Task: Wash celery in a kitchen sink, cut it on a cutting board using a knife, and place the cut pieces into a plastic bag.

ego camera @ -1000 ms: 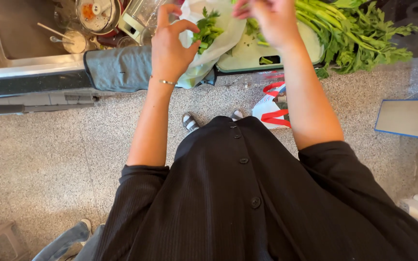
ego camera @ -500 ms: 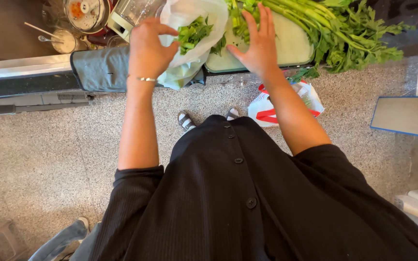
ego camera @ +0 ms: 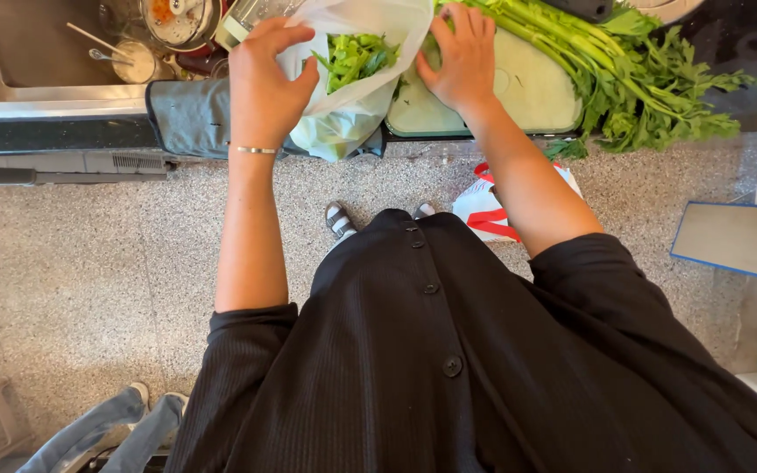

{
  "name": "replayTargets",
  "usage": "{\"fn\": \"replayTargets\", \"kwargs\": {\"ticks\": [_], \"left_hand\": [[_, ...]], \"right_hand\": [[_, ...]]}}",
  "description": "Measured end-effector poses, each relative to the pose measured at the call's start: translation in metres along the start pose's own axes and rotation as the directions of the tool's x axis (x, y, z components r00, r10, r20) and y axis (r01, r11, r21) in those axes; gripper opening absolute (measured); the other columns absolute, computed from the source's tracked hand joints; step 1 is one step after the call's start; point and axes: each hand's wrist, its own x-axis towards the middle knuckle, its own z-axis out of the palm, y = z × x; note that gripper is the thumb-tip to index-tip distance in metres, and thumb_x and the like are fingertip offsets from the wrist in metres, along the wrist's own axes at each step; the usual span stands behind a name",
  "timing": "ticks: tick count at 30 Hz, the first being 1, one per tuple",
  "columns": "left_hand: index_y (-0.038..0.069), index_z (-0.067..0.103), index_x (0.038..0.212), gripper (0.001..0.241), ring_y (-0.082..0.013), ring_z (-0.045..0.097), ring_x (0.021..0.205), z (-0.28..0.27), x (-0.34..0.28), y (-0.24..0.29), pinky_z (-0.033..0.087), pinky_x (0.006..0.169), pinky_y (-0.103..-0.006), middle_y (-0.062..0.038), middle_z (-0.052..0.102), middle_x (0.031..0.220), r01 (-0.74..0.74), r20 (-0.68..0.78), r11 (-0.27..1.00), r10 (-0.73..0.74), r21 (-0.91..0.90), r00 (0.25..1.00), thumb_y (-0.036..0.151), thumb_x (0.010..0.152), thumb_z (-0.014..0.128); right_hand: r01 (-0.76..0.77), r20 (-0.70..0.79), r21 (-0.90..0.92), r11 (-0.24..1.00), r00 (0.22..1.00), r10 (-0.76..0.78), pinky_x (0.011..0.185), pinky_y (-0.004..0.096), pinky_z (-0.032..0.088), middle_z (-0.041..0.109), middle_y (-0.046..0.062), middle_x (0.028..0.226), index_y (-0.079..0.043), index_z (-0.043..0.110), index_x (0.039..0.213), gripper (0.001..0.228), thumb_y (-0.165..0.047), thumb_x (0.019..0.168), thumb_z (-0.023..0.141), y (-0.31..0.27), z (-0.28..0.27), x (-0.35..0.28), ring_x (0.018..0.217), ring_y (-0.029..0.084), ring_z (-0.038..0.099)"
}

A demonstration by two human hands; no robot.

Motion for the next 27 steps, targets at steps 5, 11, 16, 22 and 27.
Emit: {"fn": "replayTargets", "kwargs": {"ticks": [5, 11, 16, 22, 27], "left_hand": [[0.003, 0.078, 0.110, 0.025, -0.0375, 0.071, 0.109, -0.007, 0.001, 0.000, 0.054, 0.098, -0.0400, -0.020, 0.072, 0.122, -0.016, 0.010, 1.000, 0.016, 0.009, 1.000, 0.008, 0.086, 0.080], [0.003, 0.076, 0.111, 0.022, -0.0355, 0.072, 0.107, 0.007, 0.007, 0.013, 0.056, 0.096, -0.0394, -0.016, 0.074, 0.120, 0.016, 0.060, 1.000, -0.015, -0.019, 0.998, 0.011, 0.090, 0.077], [0.002, 0.064, 0.129, 0.048, -0.0396, 0.065, 0.117, 0.031, 0.007, 0.042, 0.054, 0.098, -0.0420, -0.017, 0.061, 0.134, -0.084, 0.117, 0.995, 0.089, -0.050, 0.989, 0.014, 0.087, 0.083], [0.003, 0.057, 0.139, 0.058, -0.0430, 0.059, 0.124, 0.051, 0.006, 0.041, 0.052, 0.100, -0.0442, -0.020, 0.054, 0.143, -0.101, 0.106, 0.995, 0.103, -0.024, 0.989, 0.013, 0.088, 0.084], [0.004, 0.056, 0.140, 0.056, -0.0438, 0.059, 0.125, 0.046, 0.001, 0.027, 0.053, 0.103, -0.0449, -0.019, 0.055, 0.142, -0.051, 0.081, 0.999, 0.051, -0.005, 0.995, 0.010, 0.091, 0.082]], "right_hand": [[0.032, -0.185, -0.037, 0.999, 0.982, -0.038, 0.109, 0.057, 0.029, 0.049, 0.019, 0.141, -0.016, 0.065, 0.129, 0.050, -0.039, 0.088, 0.082, -0.010, -0.015, 0.003, 0.131, 0.039, 0.042], [0.201, -0.016, -0.141, 0.969, 0.979, -0.205, 0.114, 0.067, 0.021, 0.048, 0.016, 0.153, -0.010, 0.061, 0.143, 0.063, -0.043, 0.092, 0.078, 0.014, 0.002, 0.001, 0.137, 0.051, 0.032], [0.155, 0.064, -0.111, 0.982, 0.987, -0.148, 0.111, 0.058, 0.031, 0.052, 0.014, 0.150, -0.012, 0.064, 0.137, 0.062, -0.043, 0.086, 0.081, 0.012, -0.034, -0.016, 0.140, 0.038, 0.042], [0.078, 0.095, -0.024, 0.997, 0.993, -0.075, 0.097, 0.051, 0.043, 0.055, 0.015, 0.129, -0.014, 0.067, 0.125, 0.045, -0.034, 0.087, 0.080, 0.023, -0.036, -0.020, 0.125, 0.037, 0.050], [0.139, -0.004, -0.113, 0.984, 0.990, -0.140, 0.081, 0.048, 0.049, 0.057, 0.015, 0.124, -0.016, 0.067, 0.116, 0.039, -0.037, 0.088, 0.084, 0.042, -0.016, -0.019, 0.114, 0.037, 0.056]]}}
